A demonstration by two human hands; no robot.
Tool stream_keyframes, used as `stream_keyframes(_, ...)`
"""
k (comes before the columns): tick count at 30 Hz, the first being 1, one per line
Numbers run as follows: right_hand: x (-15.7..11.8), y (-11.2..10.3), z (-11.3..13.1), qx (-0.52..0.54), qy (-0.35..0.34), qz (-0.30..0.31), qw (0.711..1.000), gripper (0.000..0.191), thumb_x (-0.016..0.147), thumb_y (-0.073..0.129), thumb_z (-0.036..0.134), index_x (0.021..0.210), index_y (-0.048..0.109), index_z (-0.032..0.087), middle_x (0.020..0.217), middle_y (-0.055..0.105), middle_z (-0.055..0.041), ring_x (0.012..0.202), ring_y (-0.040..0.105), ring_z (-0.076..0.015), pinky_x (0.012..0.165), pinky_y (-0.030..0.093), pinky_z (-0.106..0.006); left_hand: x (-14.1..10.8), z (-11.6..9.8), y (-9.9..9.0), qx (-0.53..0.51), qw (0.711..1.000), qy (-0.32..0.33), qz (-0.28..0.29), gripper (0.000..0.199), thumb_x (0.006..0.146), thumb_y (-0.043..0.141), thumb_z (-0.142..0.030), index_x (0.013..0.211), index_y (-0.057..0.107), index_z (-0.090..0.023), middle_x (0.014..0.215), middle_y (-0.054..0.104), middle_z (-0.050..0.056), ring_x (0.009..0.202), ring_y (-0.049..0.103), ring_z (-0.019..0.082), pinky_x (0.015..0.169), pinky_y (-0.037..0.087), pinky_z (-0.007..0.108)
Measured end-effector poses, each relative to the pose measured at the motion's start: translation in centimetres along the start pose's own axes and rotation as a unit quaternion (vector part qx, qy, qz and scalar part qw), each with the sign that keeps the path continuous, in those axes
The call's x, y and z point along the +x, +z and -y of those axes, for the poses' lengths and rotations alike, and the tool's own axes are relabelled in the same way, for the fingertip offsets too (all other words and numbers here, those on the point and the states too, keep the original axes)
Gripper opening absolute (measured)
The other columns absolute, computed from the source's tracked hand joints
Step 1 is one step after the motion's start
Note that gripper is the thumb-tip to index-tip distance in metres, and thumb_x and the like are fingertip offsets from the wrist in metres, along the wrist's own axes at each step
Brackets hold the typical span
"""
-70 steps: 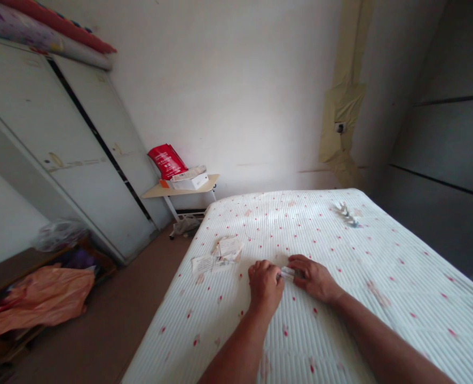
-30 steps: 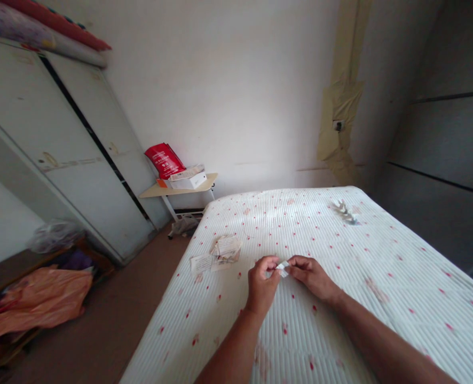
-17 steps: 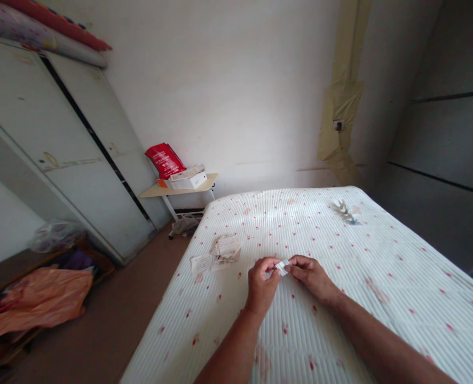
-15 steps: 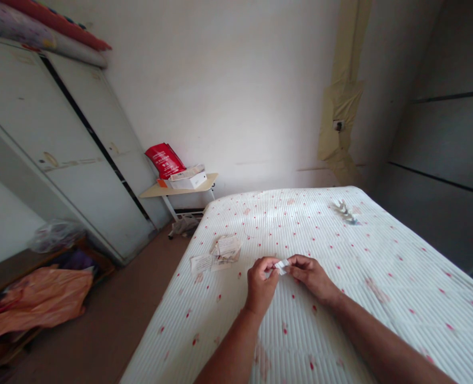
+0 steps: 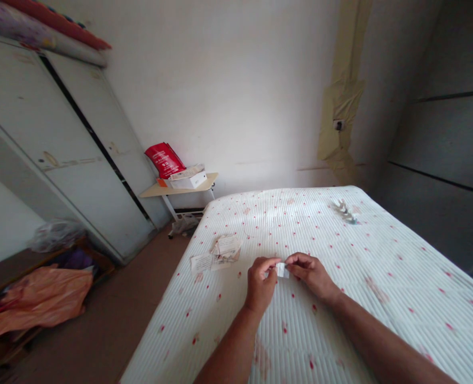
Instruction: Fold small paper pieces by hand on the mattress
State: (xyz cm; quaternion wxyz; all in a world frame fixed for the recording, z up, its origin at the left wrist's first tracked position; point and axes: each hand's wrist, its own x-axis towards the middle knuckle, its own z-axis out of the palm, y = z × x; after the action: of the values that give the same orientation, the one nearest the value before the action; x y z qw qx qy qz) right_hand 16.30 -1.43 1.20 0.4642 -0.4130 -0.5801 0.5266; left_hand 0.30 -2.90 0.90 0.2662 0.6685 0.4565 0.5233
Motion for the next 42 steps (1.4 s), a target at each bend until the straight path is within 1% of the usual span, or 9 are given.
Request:
stream_keyframes(7,0.1,0.0,0.0,-0.016,0.002,-0.016,1.0,0.017,0.07,0.061,0.033,0.067,0.056,0.017,0.05,0.044,0.0062,0.046,0.035,-0.0073,0.046,0.028,-0.022,-0.2,0.5,0.2,-0.022,0.999,-0.049,-0.011,0.03,0.077,0.05,-0.016,0.104,0.063,-0.018,0.088,0.065,0.004,0.081,0.059,0.013,0.076,0.047,0.024)
stream_keyframes(11,0.0,0.1,0.5,0.009,-0.006,-0.032,0.999,0.019,0.069,0.062,0.035,0.066,0.055,0.018,0.05,0.047,0.0052,0.048,0.041,-0.0086,0.049,0.033,-0.023,-0.2,0.6,0.3,-0.034,0.997,-0.067,0.001,0.032,0.073,0.055,-0.017,0.104,0.062,-0.017,0.084,0.066,0.004,0.078,0.06,0.014,0.072,0.049,0.025)
stream_keyframes(13,0.0,0.2,0.7,0.019,-0.011,-0.036,0.999,0.02,0.069,0.062,0.036,0.067,0.055,0.018,0.051,0.049,0.0047,0.048,0.042,-0.0092,0.05,0.034,-0.023,-0.2,0.4,0.2,-0.042,0.997,-0.069,0.004,0.032,0.072,0.056,-0.017,0.103,0.062,-0.016,0.084,0.066,0.005,0.078,0.06,0.015,0.071,0.049,0.025)
stream_keyframes(20,0.0,0.2,0.6,0.012,-0.002,-0.042,0.999,0.023,0.068,0.063,0.04,0.068,0.054,0.018,0.051,0.051,0.004,0.048,0.044,-0.0098,0.05,0.036,-0.024,-0.2,-0.2,-0.1,-0.053,0.997,-0.054,0.008,0.023,0.078,0.051,-0.021,0.096,0.065,-0.016,0.09,0.068,0.005,0.082,0.061,0.015,0.077,0.048,0.025)
stream_keyframes(25,0.0,0.1,0.0,0.012,-0.005,-0.046,0.999,0.02,0.069,0.062,0.036,0.069,0.054,0.018,0.051,0.049,0.0048,0.047,0.042,-0.0091,0.049,0.033,-0.023,-0.1,0.0,0.0,-0.023,0.999,-0.044,-0.018,0.022,0.077,0.051,-0.017,0.093,0.065,-0.015,0.087,0.067,0.005,0.08,0.061,0.014,0.075,0.048,0.025)
stream_keyframes(29,-0.2,0.2,0.1,-0.009,-0.043,-0.046,0.998,0.018,0.069,0.062,0.035,0.067,0.053,0.019,0.054,0.046,0.0046,0.05,0.04,-0.0091,0.049,0.031,-0.023,0.0,-0.1,0.0,0.038,0.998,-0.019,-0.037,0.017,0.072,0.054,-0.012,0.084,0.066,-0.016,0.079,0.066,0.003,0.075,0.06,0.013,0.071,0.048,0.024)
stream_keyframes(34,-0.5,0.3,0.3,-0.08,-0.107,-0.048,0.99,0.01,0.071,0.058,0.029,0.069,0.055,0.019,0.064,0.051,0.0009,0.059,0.045,-0.012,0.054,0.037,-0.024,0.0,-0.1,0.0,0.07,0.996,0.005,-0.057,0.013,0.071,0.055,-0.012,0.078,0.064,-0.016,0.076,0.065,0.002,0.073,0.06,0.013,0.071,0.048,0.025)
stream_keyframes(38,-0.7,0.4,0.2,-0.153,-0.155,-0.055,0.974,0.006,0.075,0.053,0.023,0.072,0.056,0.02,0.07,0.055,-0.0012,0.062,0.049,-0.0131,0.058,0.039,-0.025,0.0,-0.1,0.0,0.063,0.996,-0.008,-0.061,0.013,0.072,0.054,-0.014,0.081,0.064,-0.017,0.079,0.066,0.003,0.076,0.06,0.014,0.073,0.048,0.027)
stream_keyframes(42,-0.6,0.4,0.1,-0.176,-0.176,-0.067,0.966,0.005,0.075,0.051,0.022,0.072,0.056,0.021,0.072,0.057,-0.0019,0.063,0.051,-0.0136,0.058,0.041,-0.025,0.0,-0.2,0.0,0.048,0.996,-0.026,-0.068,0.009,0.073,0.054,-0.016,0.078,0.062,-0.017,0.075,0.066,0.002,0.074,0.061,0.014,0.072,0.048,0.026)
